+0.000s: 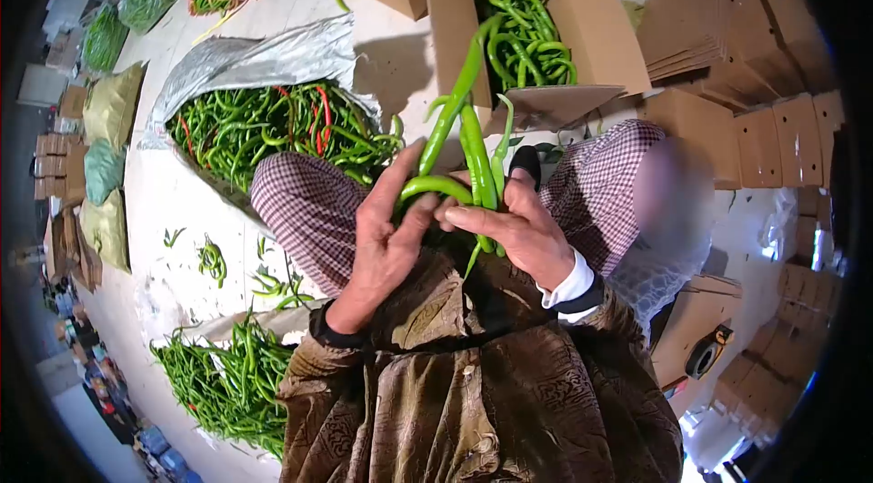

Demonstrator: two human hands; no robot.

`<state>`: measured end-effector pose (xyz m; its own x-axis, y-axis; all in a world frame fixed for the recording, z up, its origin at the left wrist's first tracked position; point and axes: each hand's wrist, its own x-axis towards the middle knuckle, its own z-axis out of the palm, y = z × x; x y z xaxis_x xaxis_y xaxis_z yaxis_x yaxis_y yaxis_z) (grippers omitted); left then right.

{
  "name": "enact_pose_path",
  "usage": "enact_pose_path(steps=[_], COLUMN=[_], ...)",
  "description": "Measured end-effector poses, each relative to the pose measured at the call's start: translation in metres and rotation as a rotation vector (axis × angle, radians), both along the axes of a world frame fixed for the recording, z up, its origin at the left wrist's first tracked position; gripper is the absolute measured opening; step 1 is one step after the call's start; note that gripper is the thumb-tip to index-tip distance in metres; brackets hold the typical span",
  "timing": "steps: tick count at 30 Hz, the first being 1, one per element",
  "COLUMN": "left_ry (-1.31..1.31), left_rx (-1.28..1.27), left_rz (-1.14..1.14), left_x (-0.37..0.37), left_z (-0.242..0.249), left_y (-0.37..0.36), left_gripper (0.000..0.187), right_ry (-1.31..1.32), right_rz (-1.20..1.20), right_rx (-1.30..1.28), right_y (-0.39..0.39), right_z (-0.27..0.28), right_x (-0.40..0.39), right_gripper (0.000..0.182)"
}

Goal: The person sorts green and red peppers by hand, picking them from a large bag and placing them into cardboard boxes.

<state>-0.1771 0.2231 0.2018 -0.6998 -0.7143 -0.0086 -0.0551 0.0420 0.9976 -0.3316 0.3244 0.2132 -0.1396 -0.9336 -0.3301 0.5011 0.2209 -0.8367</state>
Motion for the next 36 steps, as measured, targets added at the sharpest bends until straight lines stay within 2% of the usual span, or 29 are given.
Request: enact_pose_path(steps=[2,3,4,5,6,8,10,12,14,18,20,22,26,28,30,31,33,34,36], left_ry=[0.052,0.157,0.265,0.340,0.297,0.341,0.385,0.376,0.324,0.015,0.004,-0.104,-0.451,-0.827,-1.269,-1.271,-1.558,-1.759,-1.349], left_rx=[0.208,0.312,0.414,0.639,0.698,0.608,0.413,0.178,0.033,-0.277,-0.323,-0.420,-0.508,-0.470,-0.305,-0.303,-0.025,-0.243,-0.779], left_rz=[0.003,0.018,0.030,0.131,0.215,0.356,0.502,0.654,0.687,1.015,1.162,1.185,1.285,1.364,1.549,1.552,1.578,1.510,1.271], left_x=[-0.004,-0.001,0.001,0.003,0.010,0.023,0.043,0.058,0.099,0.196,0.264,0.335,0.523,0.594,0.582,0.586,0.587,0.583,0.575], left_z=[0.017,0.011,0.006,0.011,0.011,0.014,0.024,0.037,0.028,0.009,-0.005,-0.018,-0.080,-0.101,-0.098,-0.099,-0.100,-0.104,-0.110], left_y=[0.001,-0.005,-0.012,-0.012,-0.020,-0.031,-0.044,-0.052,-0.069,-0.083,-0.084,-0.074,-0.035,0.009,0.040,0.045,0.054,0.054,0.038], left_gripper=[0.060,0.063,0.066,0.061,0.049,0.038,0.030,0.028,0.029,0.035,0.031,0.031,0.036,0.046,0.058,0.058,0.067,0.069,0.062], right_ry=[0.096,0.039,0.117,0.041,-0.036,-0.145,-0.326,-0.402,-0.451,-0.451,-0.526,-0.516,-0.581,-0.575,-0.516,-0.447,-0.317,-0.263,-0.067], right_rz=[0.021,-0.044,-0.004,-0.053,-0.103,-0.140,-0.159,-0.173,-0.178,-0.173,-0.154,-0.216,-0.226,-0.171,-0.206,-0.223,-0.279,-0.265,-0.275], right_rx=[0.020,0.030,0.040,0.039,0.037,0.002,-0.068,-0.117,-0.158,-0.160,-0.241,-0.212,-0.303,-0.396,-0.338,-0.328,-0.293,-0.353,-0.330], right_y=[-0.004,-0.004,-0.004,-0.002,-0.001,0.000,-0.001,-0.001,-0.003,-0.008,-0.012,-0.017,-0.027,-0.028,-0.026,-0.026,-0.029,-0.033,-0.039], right_z=[0.002,-0.001,-0.010,-0.014,-0.016,-0.021,-0.027,-0.032,-0.027,-0.019,-0.013,-0.005,-0.008,-0.009,-0.002,0.000,0.006,0.012,0.033], right_x=[-0.005,-0.007,-0.016,-0.019,-0.022,-0.033,-0.047,-0.058,-0.065,-0.084,-0.094,-0.100,-0.104,-0.106,-0.107,-0.109,-0.112,-0.116,-0.135], right_gripper=[0.033,0.034,0.035,0.033,0.032,0.027,0.026,0.027,0.029,0.031,0.032,0.031,0.031,0.033,0.038,0.040,0.043,0.043,0.042])
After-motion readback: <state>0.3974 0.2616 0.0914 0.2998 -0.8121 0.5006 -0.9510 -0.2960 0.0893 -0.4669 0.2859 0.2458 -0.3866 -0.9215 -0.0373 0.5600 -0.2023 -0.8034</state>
